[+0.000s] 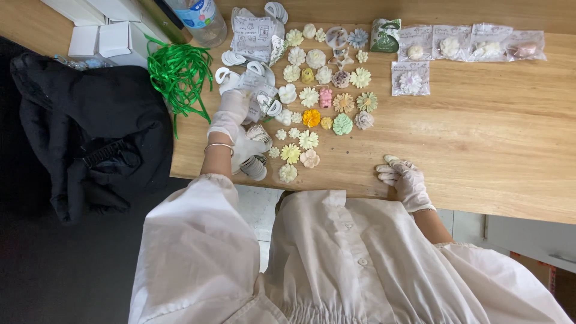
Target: Packaging decorative wax flowers into individual plastic bags.
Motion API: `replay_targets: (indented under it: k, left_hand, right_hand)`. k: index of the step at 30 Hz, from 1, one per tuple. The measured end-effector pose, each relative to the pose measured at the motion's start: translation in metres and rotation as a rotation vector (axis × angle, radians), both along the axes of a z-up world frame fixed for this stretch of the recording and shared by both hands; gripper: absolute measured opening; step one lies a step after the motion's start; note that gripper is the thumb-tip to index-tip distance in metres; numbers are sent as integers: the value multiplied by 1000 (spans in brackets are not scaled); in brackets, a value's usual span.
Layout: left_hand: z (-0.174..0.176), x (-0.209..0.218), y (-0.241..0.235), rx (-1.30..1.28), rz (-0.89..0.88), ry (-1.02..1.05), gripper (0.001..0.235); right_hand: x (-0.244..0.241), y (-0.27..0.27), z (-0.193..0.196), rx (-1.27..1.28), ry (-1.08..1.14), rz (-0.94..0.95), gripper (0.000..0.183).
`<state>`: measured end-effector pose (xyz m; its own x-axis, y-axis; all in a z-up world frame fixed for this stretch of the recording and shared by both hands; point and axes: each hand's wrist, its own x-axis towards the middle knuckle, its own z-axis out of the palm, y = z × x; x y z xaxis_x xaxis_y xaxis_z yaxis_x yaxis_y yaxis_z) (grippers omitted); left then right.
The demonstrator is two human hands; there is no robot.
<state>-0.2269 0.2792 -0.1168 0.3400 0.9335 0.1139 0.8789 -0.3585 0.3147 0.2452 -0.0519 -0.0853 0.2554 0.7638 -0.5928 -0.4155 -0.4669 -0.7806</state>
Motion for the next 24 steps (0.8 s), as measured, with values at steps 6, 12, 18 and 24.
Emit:
replay_targets:
  k: [6,12,18,24]
  left_hand:
    - [160,33,-92,-238,300,-925,11]
    - [170,94,-178,-535,188,-1424,15]
    - [156,150,-246,-748,-75,-1343,19]
    - [158,183,-295,-894,-10,-1376,15]
  right_hand:
    - [-17,23,3,-62,-93,34,21]
    - [-101,36,172,746,-952,264,40]
    - [-127,31,250,988,-1364,365,66]
    - [-112,5,170,622,-957,435,30]
